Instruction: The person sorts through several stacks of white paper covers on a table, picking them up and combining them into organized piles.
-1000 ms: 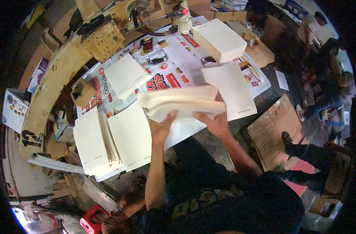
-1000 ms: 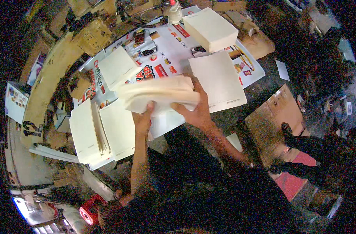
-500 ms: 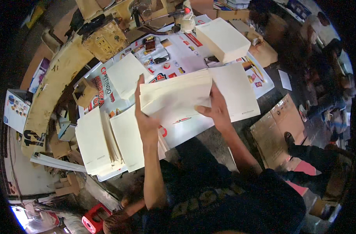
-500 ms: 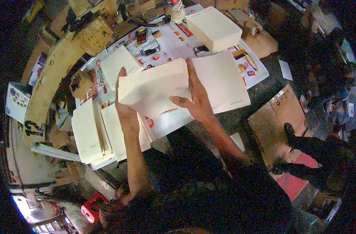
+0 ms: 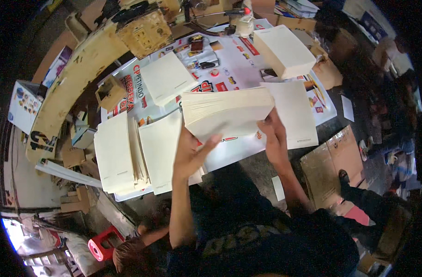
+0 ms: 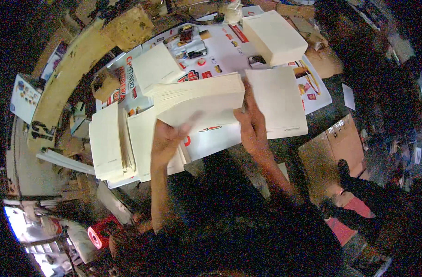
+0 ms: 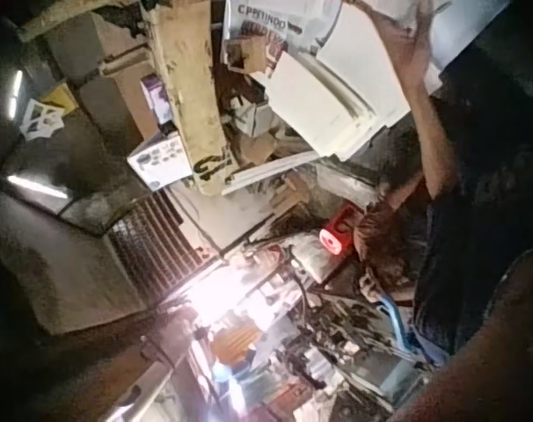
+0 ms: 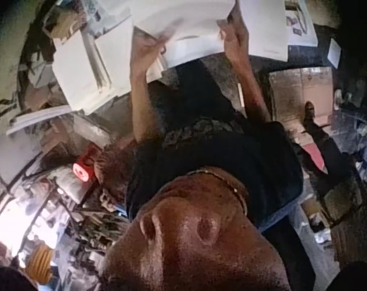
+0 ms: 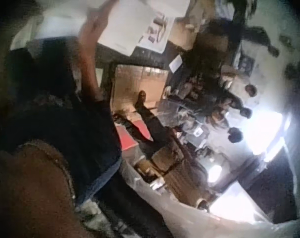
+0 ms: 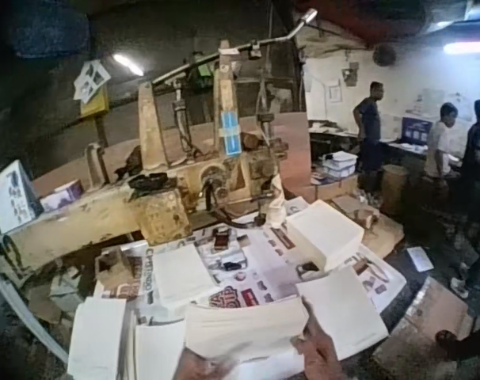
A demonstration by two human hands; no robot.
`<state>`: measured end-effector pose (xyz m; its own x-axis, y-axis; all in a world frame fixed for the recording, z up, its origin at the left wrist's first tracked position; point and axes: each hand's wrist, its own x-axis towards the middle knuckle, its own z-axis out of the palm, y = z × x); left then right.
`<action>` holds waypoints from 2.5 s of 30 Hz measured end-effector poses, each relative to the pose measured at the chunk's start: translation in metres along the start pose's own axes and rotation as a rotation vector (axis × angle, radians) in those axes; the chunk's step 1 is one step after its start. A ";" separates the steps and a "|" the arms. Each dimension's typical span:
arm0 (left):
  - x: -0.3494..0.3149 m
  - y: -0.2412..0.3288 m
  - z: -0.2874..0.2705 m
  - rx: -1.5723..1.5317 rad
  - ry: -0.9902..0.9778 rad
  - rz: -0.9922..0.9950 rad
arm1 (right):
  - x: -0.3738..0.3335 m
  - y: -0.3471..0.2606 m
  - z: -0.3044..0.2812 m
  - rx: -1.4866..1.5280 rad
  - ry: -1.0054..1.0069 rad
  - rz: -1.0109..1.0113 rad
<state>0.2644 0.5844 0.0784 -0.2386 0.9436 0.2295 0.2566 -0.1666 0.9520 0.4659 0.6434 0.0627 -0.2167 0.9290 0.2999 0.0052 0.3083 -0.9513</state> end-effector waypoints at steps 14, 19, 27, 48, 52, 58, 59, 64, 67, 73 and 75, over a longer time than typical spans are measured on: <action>0.017 -0.008 -0.010 -0.003 0.096 0.171 | 0.011 0.014 -0.017 -0.099 -0.200 0.055; 0.024 0.010 -0.039 0.111 0.128 -0.085 | 0.018 0.009 -0.006 -0.134 -0.255 0.167; -0.095 -0.016 -0.120 1.022 0.386 -0.373 | 0.037 0.041 0.006 -0.904 -0.618 0.383; -0.128 -0.049 -0.106 0.353 0.449 -0.301 | -0.090 0.028 0.160 -0.413 -0.484 0.008; -0.172 -0.049 -0.093 0.073 0.582 -0.422 | -0.126 0.017 0.138 -0.386 -0.383 -0.212; -0.207 -0.028 -0.083 0.091 0.630 -0.881 | -0.163 0.012 0.081 0.027 -0.466 0.374; -0.207 -0.022 -0.082 0.153 0.555 -0.891 | -0.165 0.013 0.077 0.087 -0.437 0.538; -0.249 -0.054 -0.099 0.019 0.339 -0.657 | -0.152 0.010 0.069 0.169 -0.750 0.796; -0.255 -0.059 -0.089 -0.378 0.472 -0.980 | -0.152 -0.003 0.067 -0.004 -0.697 0.384; -0.273 -0.106 -0.070 -0.724 0.508 -0.836 | -0.138 -0.022 0.070 -0.015 -0.739 0.346; -0.266 -0.109 -0.064 -0.761 0.486 -0.832 | -0.136 -0.021 0.069 -0.037 -0.737 0.352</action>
<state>0.2400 0.3329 -0.0733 -0.4343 0.6644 -0.6082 -0.7142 0.1575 0.6820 0.4283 0.4963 0.0369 -0.7827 0.6034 -0.1528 0.2224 0.0418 -0.9741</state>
